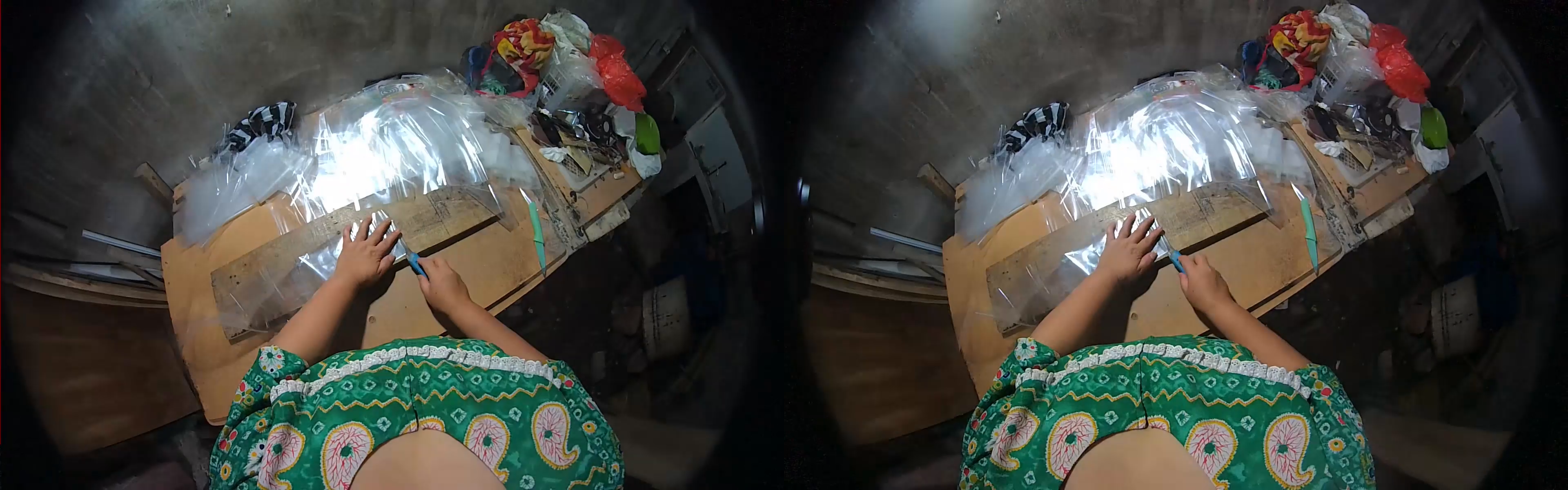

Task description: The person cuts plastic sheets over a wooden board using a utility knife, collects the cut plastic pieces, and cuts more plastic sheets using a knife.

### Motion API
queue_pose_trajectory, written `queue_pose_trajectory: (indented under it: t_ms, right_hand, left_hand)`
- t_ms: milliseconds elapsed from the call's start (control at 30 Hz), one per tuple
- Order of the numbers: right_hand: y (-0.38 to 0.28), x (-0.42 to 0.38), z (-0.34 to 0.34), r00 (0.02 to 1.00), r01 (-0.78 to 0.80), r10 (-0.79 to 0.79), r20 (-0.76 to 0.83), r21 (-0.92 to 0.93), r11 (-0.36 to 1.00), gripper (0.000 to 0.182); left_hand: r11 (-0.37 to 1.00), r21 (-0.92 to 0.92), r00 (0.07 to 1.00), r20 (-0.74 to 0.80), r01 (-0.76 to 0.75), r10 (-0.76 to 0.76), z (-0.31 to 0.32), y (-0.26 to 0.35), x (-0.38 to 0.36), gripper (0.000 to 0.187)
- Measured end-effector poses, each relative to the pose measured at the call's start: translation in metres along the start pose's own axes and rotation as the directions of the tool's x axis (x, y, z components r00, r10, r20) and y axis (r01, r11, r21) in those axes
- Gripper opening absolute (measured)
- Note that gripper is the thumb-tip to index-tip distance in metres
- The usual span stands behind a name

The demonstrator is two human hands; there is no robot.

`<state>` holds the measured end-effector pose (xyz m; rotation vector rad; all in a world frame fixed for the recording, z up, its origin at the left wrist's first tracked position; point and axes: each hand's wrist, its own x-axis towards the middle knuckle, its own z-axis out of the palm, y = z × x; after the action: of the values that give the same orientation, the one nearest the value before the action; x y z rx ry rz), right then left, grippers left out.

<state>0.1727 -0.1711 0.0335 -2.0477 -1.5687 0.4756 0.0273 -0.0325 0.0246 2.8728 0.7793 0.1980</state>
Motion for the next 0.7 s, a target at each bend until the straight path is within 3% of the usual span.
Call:
queue_pose_trajectory:
  t_ms: [200, 367, 467, 533, 567, 600, 667, 700]
  right_hand:
    - [0.014, 0.001, -0.017, 1.000, -0.019, 0.019, 0.025, 0.003, 1.000, 0.025]
    - [0.014, 0.066, -0.007, 0.998, -0.003, 0.007, 0.061, -0.062, 0.998, 0.026]
    - [0.003, 0.096, 0.001, 0.999, -0.033, 0.031, -0.041, -0.036, 0.999, 0.030]
    - [-0.008, 0.103, 0.007, 0.996, 0.072, -0.068, -0.065, 0.061, 0.996, 0.036]
    - [-0.015, 0.101, 0.017, 0.996, 0.064, -0.058, -0.061, 0.092, 0.994, 0.041]
    - [-0.037, 0.096, 0.009, 0.997, -0.057, 0.052, 0.055, 0.093, 0.994, 0.041]
    - [-0.044, 0.091, 0.017, 0.990, -0.041, 0.048, 0.134, -0.056, 0.998, 0.038]
    - [-0.044, 0.094, 0.021, 0.985, -0.055, 0.067, 0.159, -0.079, 0.995, 0.036]
  left_hand:
    - [1.000, 0.019, 1.000, 0.024, 0.011, -0.012, -0.003, 0.003, 0.001, 0.049]
    - [0.999, 0.008, 0.999, 0.005, 0.032, -0.032, -0.001, 0.002, -0.001, 0.052]
    - [0.998, -0.012, 0.998, -0.036, 0.059, -0.059, 0.003, 0.001, -0.001, 0.056]
    - [0.988, -0.120, 0.991, -0.085, 0.093, -0.104, 0.006, -0.001, -0.001, 0.062]
    - [0.970, -0.231, 0.982, -0.151, 0.075, -0.112, 0.008, -0.005, -0.001, 0.062]
    - [0.970, -0.230, 0.981, -0.156, 0.077, -0.115, 0.012, -0.010, -0.002, 0.062]
    - [0.768, -0.624, 0.899, -0.406, -0.144, -0.161, 0.018, -0.020, -0.005, 0.060]
    - [0.785, -0.613, 0.868, -0.432, -0.082, -0.247, 0.014, -0.016, -0.010, 0.055]
